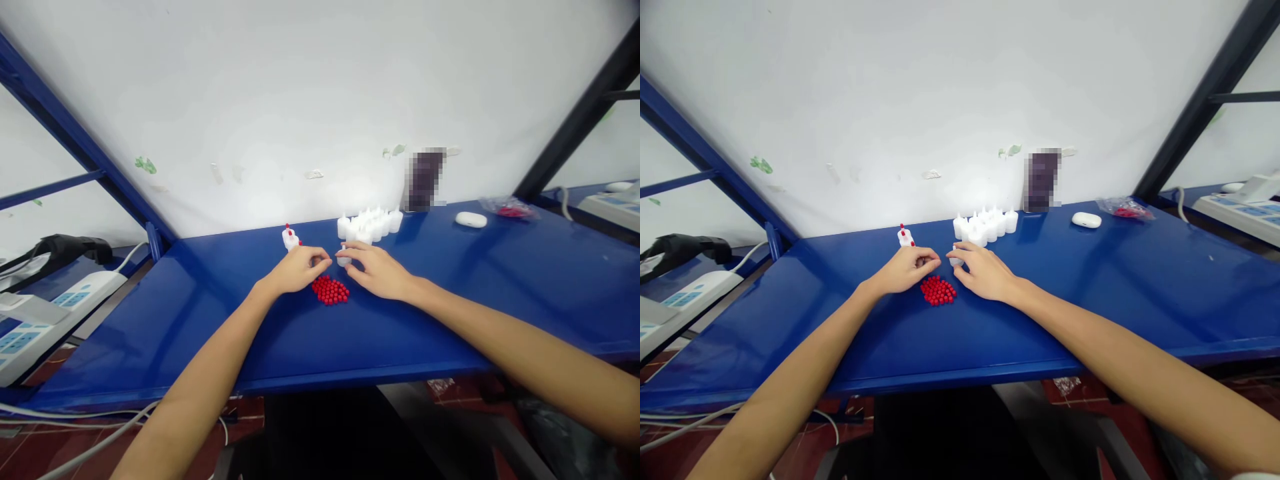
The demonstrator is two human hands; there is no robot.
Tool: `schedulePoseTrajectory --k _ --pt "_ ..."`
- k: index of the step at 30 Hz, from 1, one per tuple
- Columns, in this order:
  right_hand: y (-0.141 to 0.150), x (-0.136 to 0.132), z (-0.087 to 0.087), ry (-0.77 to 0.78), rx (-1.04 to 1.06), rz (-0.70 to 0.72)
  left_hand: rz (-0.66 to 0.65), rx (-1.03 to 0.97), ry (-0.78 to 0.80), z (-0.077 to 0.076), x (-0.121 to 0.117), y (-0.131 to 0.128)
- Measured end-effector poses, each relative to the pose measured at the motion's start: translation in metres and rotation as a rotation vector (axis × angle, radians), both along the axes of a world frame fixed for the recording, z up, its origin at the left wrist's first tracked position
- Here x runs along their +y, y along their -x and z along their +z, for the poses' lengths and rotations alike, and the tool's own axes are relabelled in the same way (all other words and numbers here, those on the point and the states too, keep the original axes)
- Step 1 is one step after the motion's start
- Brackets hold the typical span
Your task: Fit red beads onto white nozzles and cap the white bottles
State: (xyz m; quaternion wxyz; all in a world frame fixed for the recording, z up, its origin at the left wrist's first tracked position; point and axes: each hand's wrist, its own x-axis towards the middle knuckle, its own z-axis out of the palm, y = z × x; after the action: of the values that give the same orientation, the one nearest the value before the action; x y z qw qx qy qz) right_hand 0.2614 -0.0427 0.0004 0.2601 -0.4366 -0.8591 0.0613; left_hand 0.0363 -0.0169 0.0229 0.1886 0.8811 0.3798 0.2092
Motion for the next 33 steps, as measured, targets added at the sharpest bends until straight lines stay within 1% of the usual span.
schedulePoseTrajectory --k 2,4,7,12,15,24,26,30,33 --pt "0.000 0.002 -0.001 0.008 0.009 0.015 -0.025 0.017 0.086 -0.005 0.000 -0.004" --pt "-0.001 0.003 -0.002 0.011 0.019 0.033 -0.013 0.027 0.130 -0.008 0.001 -0.005" --pt "0.000 0.003 -0.003 -0.003 0.045 0.040 0.025 0.013 0.184 -0.008 0.004 -0.004" --pt "0.002 0.001 -0.001 -0.031 0.087 0.033 0.030 -0.049 0.381 -0.009 0.013 -0.004" --pt "0.003 0.000 0.000 -0.035 0.107 0.035 0.050 -0.099 0.444 -0.012 0.019 -0.005" --pt "0.004 -0.002 0.001 -0.013 0.165 0.042 0.120 -0.119 0.410 -0.015 0.018 -0.006" --pt "0.004 -0.002 0.002 -0.010 0.170 0.047 0.134 -0.111 0.373 -0.016 0.017 -0.006" --pt "0.006 -0.003 0.003 -0.016 0.208 0.063 0.167 -0.067 0.245 -0.015 0.015 -0.007" --pt "0.006 -0.003 0.003 -0.029 0.252 0.054 0.177 -0.053 0.209 -0.013 0.014 -0.005"
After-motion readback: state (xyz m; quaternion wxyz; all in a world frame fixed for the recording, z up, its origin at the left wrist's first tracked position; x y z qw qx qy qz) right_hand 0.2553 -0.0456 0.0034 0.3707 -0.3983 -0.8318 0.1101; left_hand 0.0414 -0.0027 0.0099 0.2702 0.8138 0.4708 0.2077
